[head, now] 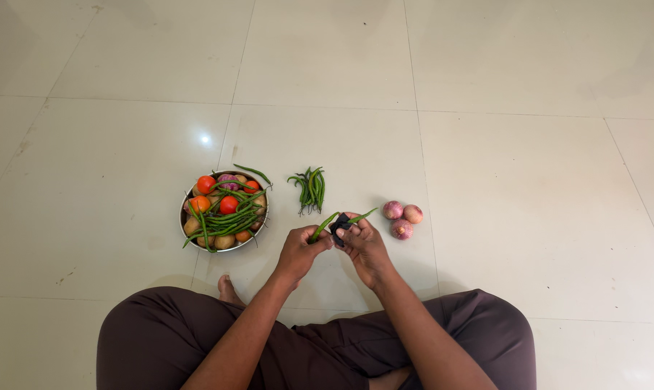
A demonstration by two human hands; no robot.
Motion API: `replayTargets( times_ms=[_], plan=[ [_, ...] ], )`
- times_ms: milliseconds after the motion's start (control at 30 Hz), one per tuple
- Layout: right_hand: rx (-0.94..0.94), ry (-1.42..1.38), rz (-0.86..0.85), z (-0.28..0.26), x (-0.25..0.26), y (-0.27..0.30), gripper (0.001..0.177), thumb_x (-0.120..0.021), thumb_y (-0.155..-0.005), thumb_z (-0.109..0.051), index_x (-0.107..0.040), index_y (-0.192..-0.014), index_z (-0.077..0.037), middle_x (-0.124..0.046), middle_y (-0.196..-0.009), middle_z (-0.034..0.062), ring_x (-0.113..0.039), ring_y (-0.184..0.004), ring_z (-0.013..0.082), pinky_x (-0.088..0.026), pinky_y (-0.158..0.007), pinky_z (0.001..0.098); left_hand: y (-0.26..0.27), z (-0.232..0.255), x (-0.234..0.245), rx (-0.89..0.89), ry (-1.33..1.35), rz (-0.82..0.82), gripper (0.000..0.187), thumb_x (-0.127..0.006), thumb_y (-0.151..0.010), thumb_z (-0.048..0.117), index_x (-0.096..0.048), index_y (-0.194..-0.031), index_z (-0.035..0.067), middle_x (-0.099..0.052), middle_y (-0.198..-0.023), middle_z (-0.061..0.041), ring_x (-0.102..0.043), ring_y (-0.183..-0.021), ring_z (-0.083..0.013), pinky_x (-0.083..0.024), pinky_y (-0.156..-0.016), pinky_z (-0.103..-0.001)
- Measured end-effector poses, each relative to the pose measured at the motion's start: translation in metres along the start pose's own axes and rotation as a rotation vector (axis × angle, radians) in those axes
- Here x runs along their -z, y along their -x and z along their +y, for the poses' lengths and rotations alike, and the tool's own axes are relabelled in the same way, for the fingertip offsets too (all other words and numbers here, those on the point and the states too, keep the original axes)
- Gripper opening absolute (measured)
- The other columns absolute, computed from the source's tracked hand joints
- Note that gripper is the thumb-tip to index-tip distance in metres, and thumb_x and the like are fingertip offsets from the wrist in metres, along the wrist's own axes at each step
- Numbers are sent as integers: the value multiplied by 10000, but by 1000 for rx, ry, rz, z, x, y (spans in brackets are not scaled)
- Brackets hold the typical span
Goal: The person sits on the floor and wipes green beans with a dark cloth. They pick beans from a metal bowl containing tomatoes, potatoes, and onions, wipe each one, and place them on the floor. The person handles the vegetables one at a time and continues the wiping process throughout the clip.
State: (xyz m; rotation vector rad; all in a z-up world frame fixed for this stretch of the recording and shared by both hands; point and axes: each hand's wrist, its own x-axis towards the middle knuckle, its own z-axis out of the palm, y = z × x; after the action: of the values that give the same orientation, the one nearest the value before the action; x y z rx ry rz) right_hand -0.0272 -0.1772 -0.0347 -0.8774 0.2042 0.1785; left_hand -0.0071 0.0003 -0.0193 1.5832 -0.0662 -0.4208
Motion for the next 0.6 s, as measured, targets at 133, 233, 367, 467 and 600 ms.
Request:
replayTargets(
  times_ms=[133,233,367,467,600],
  plan=[
    [58,20,36,-1,3,-2,441,-693,-884,46,-526,-1286,-17,-702,-1027,106,-695,-905,175,-566,-840,337,0,0,-1,3,10,-28,161,-696,-888,159,-715,-822,14,-676,-760,16,-530,-706,-72,-420,-679,-265],
    [154,15,82,-11,10,-6,456,-679,-891,70,-518,-1309,-16,-692,-1011,124,-694,-925,167,-560,-864,330,0,4,-2,8,-6,-53,203,-665,-911,218,-744,-860,38,-669,-773,13,-565,-765,-70,-440,-766,-253],
    [238,-35,172,-28,21,-12,434,-652,-913,66,-492,-1308,-16,-664,-1065,84,-680,-989,155,-563,-917,316,2,7,-2,46,-59,-38,264,-669,-926,285,-762,-882,42,-633,-762,1,-533,-766,-89,-420,-773,-279],
    [250,-53,202,-35,25,-13,416,-640,-928,51,-491,-1311,-18,-650,-1085,73,-667,-1016,153,-567,-920,315,2,6,-1,55,-30,-28,242,-686,-907,271,-757,-881,41,-637,-757,11,-531,-751,-82,-426,-759,-258],
    [160,-63,208,-30,21,-12,437,-647,-907,6,-490,-1308,-64,-665,-1086,45,-679,-1014,133,-560,-892,306,0,4,-1,67,-25,26,206,-752,-871,223,-753,-864,17,-607,-725,7,-476,-686,-90,-389,-663,-276]
  ],
)
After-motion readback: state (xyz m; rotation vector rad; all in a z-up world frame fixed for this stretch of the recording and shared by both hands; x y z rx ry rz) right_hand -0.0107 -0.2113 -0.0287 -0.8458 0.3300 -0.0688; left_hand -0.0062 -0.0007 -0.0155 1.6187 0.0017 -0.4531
